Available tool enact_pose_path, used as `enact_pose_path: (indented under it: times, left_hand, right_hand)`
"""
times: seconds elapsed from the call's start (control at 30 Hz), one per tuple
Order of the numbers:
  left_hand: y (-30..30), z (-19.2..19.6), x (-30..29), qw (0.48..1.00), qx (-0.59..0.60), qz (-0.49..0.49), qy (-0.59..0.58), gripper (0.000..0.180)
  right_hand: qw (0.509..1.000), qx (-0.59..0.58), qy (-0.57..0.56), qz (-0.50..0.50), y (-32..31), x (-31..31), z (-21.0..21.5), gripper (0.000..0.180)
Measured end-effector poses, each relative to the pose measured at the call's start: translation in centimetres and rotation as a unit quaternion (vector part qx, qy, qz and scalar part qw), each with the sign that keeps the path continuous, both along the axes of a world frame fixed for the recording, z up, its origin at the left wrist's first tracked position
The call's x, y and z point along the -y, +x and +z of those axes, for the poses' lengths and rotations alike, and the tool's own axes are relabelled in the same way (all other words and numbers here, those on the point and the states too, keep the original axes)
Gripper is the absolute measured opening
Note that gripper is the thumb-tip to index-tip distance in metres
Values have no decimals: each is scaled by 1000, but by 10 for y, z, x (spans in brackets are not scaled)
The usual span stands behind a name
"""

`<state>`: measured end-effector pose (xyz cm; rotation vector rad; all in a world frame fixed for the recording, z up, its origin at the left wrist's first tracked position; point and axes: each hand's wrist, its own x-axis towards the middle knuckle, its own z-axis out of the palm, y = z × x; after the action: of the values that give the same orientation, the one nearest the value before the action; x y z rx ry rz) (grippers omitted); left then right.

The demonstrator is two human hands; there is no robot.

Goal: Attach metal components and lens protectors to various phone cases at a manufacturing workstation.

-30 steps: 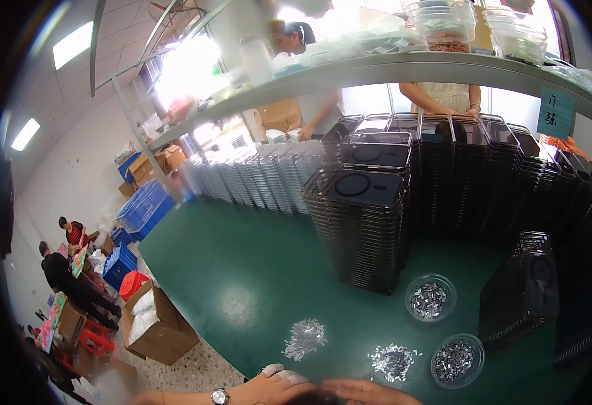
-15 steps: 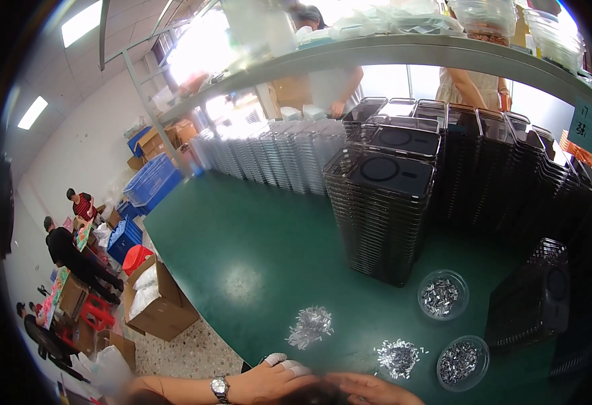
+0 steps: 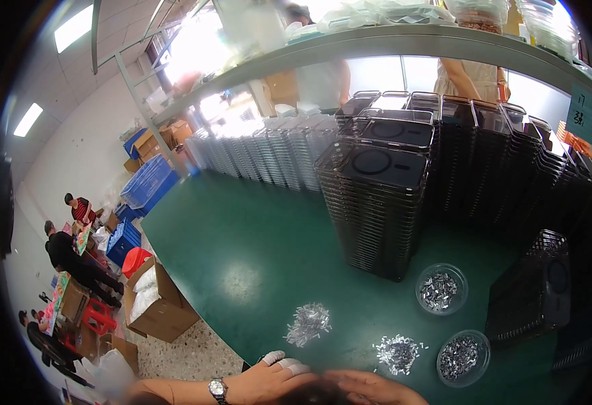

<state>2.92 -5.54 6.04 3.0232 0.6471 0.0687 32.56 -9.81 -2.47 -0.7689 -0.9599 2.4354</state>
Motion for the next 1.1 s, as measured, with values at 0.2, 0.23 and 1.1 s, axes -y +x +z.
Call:
enact_pose_path:
  times: [0.2, 0.23, 1.1]
  left_hand:
    - [-2, 1, 9, 1000, -20, -1, -1, 48]
    - [-2, 5, 10, 1000, -21, -3, -1, 49]
    - [-36, 12, -101, 731, 528, 181, -393, 113]
  right_hand:
    - [999, 21, 12, -48, -7, 11, 5, 61]
    - [999, 22, 6, -48, -7, 12, 5, 61]
    - [688, 558, 220, -410, -15, 62, 47, 16]
